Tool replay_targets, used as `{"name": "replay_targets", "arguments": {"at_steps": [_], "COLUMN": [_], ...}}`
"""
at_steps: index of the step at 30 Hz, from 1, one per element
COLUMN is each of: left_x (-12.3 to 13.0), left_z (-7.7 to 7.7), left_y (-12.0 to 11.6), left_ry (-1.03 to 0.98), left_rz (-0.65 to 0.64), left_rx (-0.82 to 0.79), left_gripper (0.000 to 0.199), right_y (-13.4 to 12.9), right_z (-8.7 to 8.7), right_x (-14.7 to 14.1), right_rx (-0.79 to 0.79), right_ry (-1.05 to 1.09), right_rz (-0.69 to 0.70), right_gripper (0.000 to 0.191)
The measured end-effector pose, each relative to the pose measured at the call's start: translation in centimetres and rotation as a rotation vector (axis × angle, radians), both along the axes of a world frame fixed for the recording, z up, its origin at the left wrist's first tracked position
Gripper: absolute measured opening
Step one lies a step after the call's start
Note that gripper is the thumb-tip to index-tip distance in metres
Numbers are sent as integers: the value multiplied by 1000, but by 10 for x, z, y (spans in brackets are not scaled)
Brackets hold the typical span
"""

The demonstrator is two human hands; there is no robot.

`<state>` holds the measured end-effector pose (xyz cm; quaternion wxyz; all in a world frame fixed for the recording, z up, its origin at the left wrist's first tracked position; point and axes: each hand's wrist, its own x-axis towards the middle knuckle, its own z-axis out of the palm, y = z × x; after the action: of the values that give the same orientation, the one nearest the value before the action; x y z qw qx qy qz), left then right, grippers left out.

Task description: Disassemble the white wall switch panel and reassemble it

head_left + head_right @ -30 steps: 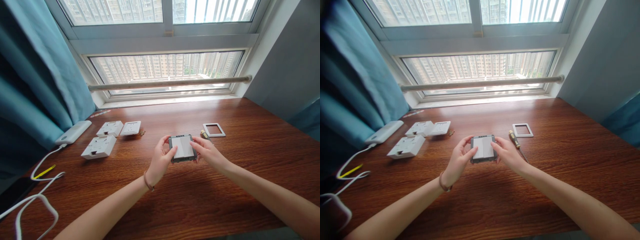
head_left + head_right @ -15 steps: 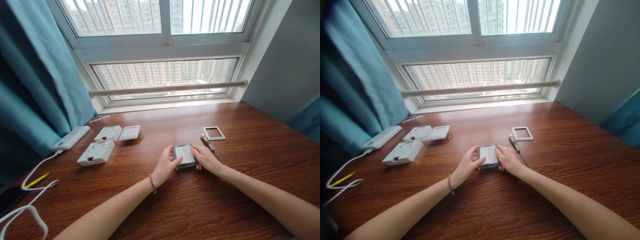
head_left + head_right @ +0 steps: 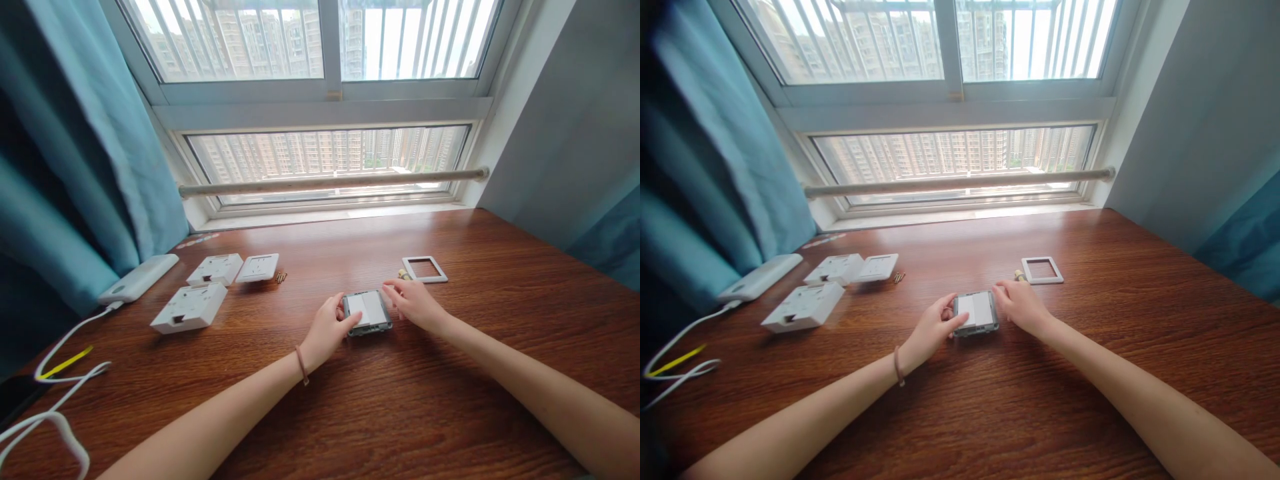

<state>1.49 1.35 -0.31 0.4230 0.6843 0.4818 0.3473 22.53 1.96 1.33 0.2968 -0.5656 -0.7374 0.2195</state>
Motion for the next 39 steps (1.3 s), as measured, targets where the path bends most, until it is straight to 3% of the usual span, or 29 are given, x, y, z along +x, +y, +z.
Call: {"name": "replay_targets", "arguments": {"at_steps": [2, 4, 7, 11, 16, 21, 26, 31, 36, 39], "left_x": [0, 0, -1, -1, 0, 0, -4, -5, -6, -6], "left_z": [2, 3, 2, 4, 7, -1, 0, 7, 3, 1], "left_y": [0, 0, -1, -1, -3, -2, -4, -6, -1, 2], "left_ry": [-6, -18, -38, -58, -95, -137, -16, -3, -158, -237], "left_rz": [-10, -15, -5, 7, 58, 107, 239, 113, 127, 106], "left_rx": [-21, -37, -51, -58, -82, -54, 191, 296, 187, 99], "left_gripper": [43, 42, 44, 47, 52, 47, 46, 37, 36, 44], "right_y": [16, 34, 57, 67, 65, 67, 67, 49, 10, -8], "right_z": [6, 9, 6, -6, -15, -17, -9, 11, 15, 8], "right_x": [21, 49, 92, 132, 144, 147, 132, 76, 21, 1], "right_rx": [171, 220, 221, 116, 1, -28, 42, 76, 154, 160], "right_ry": [-102, -114, -129, -140, -122, -58, 87, 349, 228, 132], "right_rz": [-86, -150, -158, -84, 18, 0, -83, 12, 215, 248], "right_gripper": [30, 31, 40, 70, 79, 82, 83, 78, 82, 84]}}
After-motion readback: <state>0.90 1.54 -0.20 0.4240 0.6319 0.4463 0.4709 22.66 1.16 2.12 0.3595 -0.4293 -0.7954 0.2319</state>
